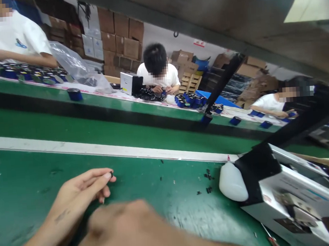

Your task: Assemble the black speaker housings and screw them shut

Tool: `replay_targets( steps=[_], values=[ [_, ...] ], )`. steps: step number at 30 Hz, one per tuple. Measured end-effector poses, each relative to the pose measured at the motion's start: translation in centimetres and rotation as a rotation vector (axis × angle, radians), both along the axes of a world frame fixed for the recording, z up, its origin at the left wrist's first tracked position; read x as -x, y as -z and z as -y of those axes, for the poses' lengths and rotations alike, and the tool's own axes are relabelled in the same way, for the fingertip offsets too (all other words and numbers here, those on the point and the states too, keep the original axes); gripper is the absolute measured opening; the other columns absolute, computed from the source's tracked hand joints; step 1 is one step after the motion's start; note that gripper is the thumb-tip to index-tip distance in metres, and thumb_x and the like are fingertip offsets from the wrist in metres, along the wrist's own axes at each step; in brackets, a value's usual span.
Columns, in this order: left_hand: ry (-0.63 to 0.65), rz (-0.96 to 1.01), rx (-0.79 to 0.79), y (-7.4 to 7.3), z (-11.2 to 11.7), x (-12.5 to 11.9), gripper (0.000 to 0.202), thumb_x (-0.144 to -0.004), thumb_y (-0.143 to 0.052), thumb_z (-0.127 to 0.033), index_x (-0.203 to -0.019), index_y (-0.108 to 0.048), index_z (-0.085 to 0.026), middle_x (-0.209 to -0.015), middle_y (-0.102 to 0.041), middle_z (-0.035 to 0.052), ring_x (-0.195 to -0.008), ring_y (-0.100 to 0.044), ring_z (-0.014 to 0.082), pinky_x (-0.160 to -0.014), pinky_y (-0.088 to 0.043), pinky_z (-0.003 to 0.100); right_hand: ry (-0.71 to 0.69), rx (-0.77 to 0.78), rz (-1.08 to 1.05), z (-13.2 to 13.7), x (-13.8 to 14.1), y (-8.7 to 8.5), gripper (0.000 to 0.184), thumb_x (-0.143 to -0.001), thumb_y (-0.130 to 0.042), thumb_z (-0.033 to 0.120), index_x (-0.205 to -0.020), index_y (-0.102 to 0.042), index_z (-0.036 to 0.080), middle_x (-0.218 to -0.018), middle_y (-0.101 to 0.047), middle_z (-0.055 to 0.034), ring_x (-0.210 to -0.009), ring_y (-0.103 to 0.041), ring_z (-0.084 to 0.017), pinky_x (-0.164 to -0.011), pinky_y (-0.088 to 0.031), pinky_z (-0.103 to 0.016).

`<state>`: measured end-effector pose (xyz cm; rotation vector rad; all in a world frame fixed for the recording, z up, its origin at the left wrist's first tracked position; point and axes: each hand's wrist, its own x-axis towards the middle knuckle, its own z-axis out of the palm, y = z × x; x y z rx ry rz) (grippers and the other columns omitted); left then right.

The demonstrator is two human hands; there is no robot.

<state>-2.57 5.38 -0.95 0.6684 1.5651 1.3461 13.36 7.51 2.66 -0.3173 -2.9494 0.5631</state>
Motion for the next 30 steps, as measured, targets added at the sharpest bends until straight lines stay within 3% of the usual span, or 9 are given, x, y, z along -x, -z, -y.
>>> replay_targets(
  steps=[1,4,10,15,20,23,25,27,30],
  values=[
    [0.004,-0.002,-0.007,-0.1,0.1,0.0,0.045,-0.061,-0.086,-0.045,-0.093,-0.072,-0.017,-0.07,-0.073,0.001,-0.059,-0.058,0.0139,-0.053,-0.047,0.021,0.032,0.024,-0.039,-1.7,-2.0,-1.6,0.02,-0.09,-0.056,0.022,-0.103,-0.071,0.014,-0.104,-0.073,-0.0088,-0.083,-0.067,-0.02,-0.07,-0.052,-0.028],
    [0.027,0.0,-0.044,-0.3,0.4,-0.4,0.039,-0.07,-0.082,-0.046,-0.095,-0.071,-0.017,-0.071,-0.072,0.0014,-0.061,-0.058,0.014,-0.053,-0.045,0.021,0.509,0.117,-0.066,-6.4,-7.2,-3.3,0.02,-0.09,-0.055,0.014,-0.094,-0.074,0.019,-0.093,-0.072,-0.0035,-0.085,-0.066,-0.016,-0.078,-0.049,-0.026],
    [0.057,0.007,-0.03,0.2,0.4,-0.7,0.035,-0.074,-0.081,-0.042,-0.097,-0.07,-0.017,-0.08,-0.073,0.0025,-0.062,-0.058,0.014,-0.053,-0.045,0.022,0.616,0.179,-0.02,-9.8,-10.6,-0.5,0.023,-0.084,-0.056,0.01,-0.087,-0.077,0.019,-0.089,-0.075,-0.0045,-0.083,-0.068,-0.019,-0.076,-0.048,-0.029],
    [0.048,-0.001,-0.018,-0.1,0.2,-0.5,0.039,-0.072,-0.082,-0.046,-0.096,-0.071,-0.017,-0.071,-0.07,0.0004,-0.061,-0.057,0.014,-0.053,-0.045,0.022,0.759,0.179,-0.106,-9.9,-10.6,-2.3,0.016,-0.084,-0.059,0.018,-0.076,-0.073,0.02,-0.078,-0.073,-0.0019,-0.071,-0.063,-0.018,-0.067,-0.044,-0.029],
    [0.056,-0.005,-0.023,0.0,0.3,-0.6,0.032,-0.075,-0.08,-0.039,-0.096,-0.071,-0.017,-0.067,-0.07,0.0,-0.06,-0.057,0.0136,-0.054,-0.045,0.022,0.697,0.3,-0.139,-6.9,-9.2,-2.1,0.017,-0.086,-0.061,0.026,-0.074,-0.073,0.022,-0.065,-0.068,0.0022,-0.058,-0.06,-0.014,-0.058,-0.044,-0.025],
    [0.079,-0.018,-0.06,-0.1,0.3,-1.0,0.026,-0.077,-0.076,-0.036,-0.093,-0.071,-0.016,-0.07,-0.072,0.001,-0.059,-0.058,0.0125,-0.053,-0.045,0.021,0.558,0.393,-0.107,-4.2,-7.4,-1.2,0.023,-0.092,-0.057,0.035,-0.105,-0.074,0.028,-0.098,-0.075,-0.0015,-0.09,-0.068,-0.018,-0.08,-0.05,-0.027],
    [0.085,-0.024,-0.068,-0.3,0.2,-1.3,0.025,-0.076,-0.076,-0.036,-0.09,-0.071,-0.016,-0.074,-0.073,0.0017,-0.058,-0.059,0.0117,-0.052,-0.045,0.021,0.531,0.406,0.077,-3.2,-6.2,-1.4,0.044,-0.083,-0.067,0.05,-0.12,-0.069,0.028,-0.113,-0.072,-0.0075,-0.107,-0.064,-0.029,-0.088,-0.049,-0.038],
    [0.084,-0.027,-0.064,-0.5,0.2,-1.6,0.025,-0.075,-0.076,-0.036,-0.089,-0.071,-0.016,-0.074,-0.073,0.0015,-0.057,-0.059,0.0114,-0.052,-0.045,0.021,0.515,0.444,0.285,-3.3,-5.1,-2.0,0.058,-0.07,-0.076,0.059,-0.118,-0.071,0.027,-0.102,-0.074,-0.0083,-0.103,-0.064,-0.033,-0.084,-0.048,-0.041],
    [0.09,-0.02,-0.067,-0.7,0.2,-1.8,0.025,-0.075,-0.075,-0.036,-0.087,-0.07,-0.015,-0.071,-0.072,0.0009,-0.055,-0.059,0.0114,-0.052,-0.046,0.022,0.457,0.495,0.401,-4.3,-4.0,-3.1,0.044,-0.073,-0.073,0.057,-0.107,-0.073,0.03,-0.087,-0.075,-0.003,-0.097,-0.065,-0.028,-0.082,-0.045,-0.037]
  ],
)
